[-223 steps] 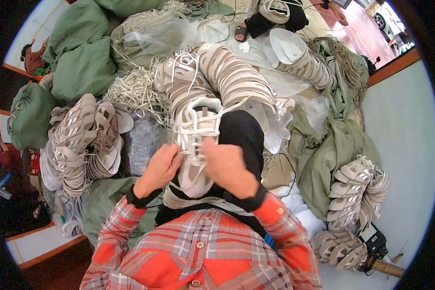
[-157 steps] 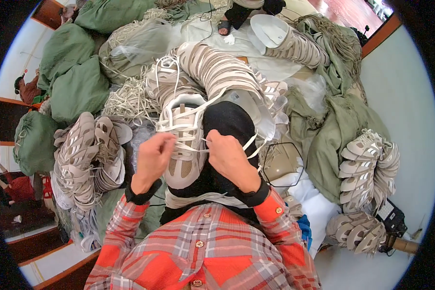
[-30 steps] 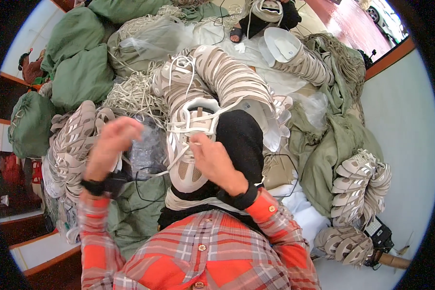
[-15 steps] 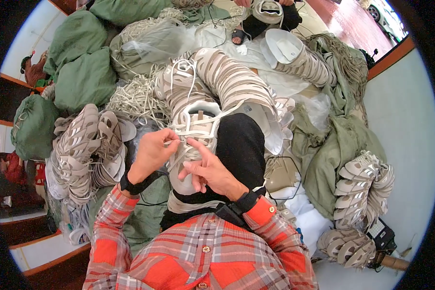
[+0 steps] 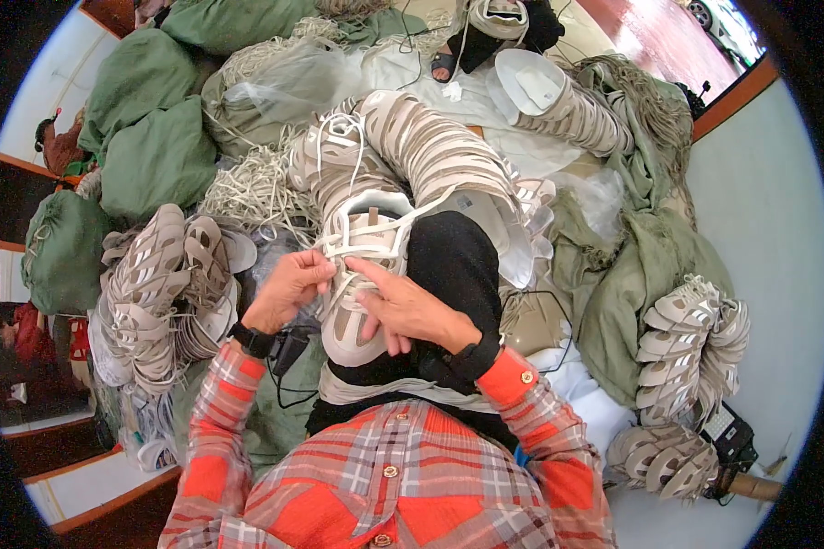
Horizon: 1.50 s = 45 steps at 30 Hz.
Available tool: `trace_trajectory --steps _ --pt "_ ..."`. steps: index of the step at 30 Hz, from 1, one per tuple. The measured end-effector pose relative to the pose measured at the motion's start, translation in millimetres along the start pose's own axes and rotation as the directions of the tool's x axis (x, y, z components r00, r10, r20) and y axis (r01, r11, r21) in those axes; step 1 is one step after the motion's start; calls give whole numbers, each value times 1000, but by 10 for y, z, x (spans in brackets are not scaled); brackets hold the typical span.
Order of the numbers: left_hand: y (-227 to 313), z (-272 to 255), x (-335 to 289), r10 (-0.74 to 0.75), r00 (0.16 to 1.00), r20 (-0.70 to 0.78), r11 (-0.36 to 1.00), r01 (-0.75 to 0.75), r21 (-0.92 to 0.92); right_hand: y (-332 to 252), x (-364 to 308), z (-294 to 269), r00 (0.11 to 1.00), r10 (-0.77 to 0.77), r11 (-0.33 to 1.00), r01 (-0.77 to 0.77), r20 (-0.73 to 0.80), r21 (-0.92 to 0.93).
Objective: Threading and tying laces into shoe uppers as part of the manufacturing process.
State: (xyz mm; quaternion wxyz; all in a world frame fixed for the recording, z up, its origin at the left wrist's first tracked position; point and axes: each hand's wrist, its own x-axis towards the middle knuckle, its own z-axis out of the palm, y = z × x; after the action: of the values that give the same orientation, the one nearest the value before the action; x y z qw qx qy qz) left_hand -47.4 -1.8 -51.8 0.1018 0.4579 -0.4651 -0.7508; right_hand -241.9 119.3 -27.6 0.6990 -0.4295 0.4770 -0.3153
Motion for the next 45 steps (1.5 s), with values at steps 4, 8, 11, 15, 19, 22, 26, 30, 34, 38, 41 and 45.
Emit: trace_trajectory --steps 4,8,11,15,19,22,26,30,34,38,41,45 --pt "-101 -46 41 23 999 -34 998 -25 -57 -128 50 46 991 110 935 -130 -79 -330" --pt "-24 -51 -6 40 999 -2 997 -40 -60 -81 79 -14 998 7 915 -28 -54 -402" --pt "47 -21 -32 67 998 -11 998 -67 -3 -19 137 -142 995 62 992 -70 83 102" --pt "73 135 -33 264 964 -43 958 -257 126 56 198 -51 996 31 887 -65 82 457" --pt "27 130 -28 290 956 39 891 -285 353 15 251 -1 983 87 936 -26 -161 350" --pt "-5 101 -29 292 955 46 889 -289 354 -67 240 57 935 -83 986 27 -345 -165" --pt "-20 124 -74 335 942 20 894 -324 308 112 356 65 869 -358 871 178 -342 -459" --pt "-29 190 -61 297 955 -7 939 -290 187 125 393 108 902 -236 948 132 -361 -291" --pt "-57 148 -80 298 954 7 923 -291 252 203 455 136 889 -219 920 52 -403 -388" --pt "4 230 -201 601 799 38 585 -472 659 208 466 195 800 -381 800 35 -463 -599" --pt "27 427 -359 810 524 264 47 -507 860 188 421 169 791 -404 750 -2 -460 -662" --pt "-192 554 -363 791 548 272 22 -470 882 -75 317 51 897 -178 859 -60 -405 -509"
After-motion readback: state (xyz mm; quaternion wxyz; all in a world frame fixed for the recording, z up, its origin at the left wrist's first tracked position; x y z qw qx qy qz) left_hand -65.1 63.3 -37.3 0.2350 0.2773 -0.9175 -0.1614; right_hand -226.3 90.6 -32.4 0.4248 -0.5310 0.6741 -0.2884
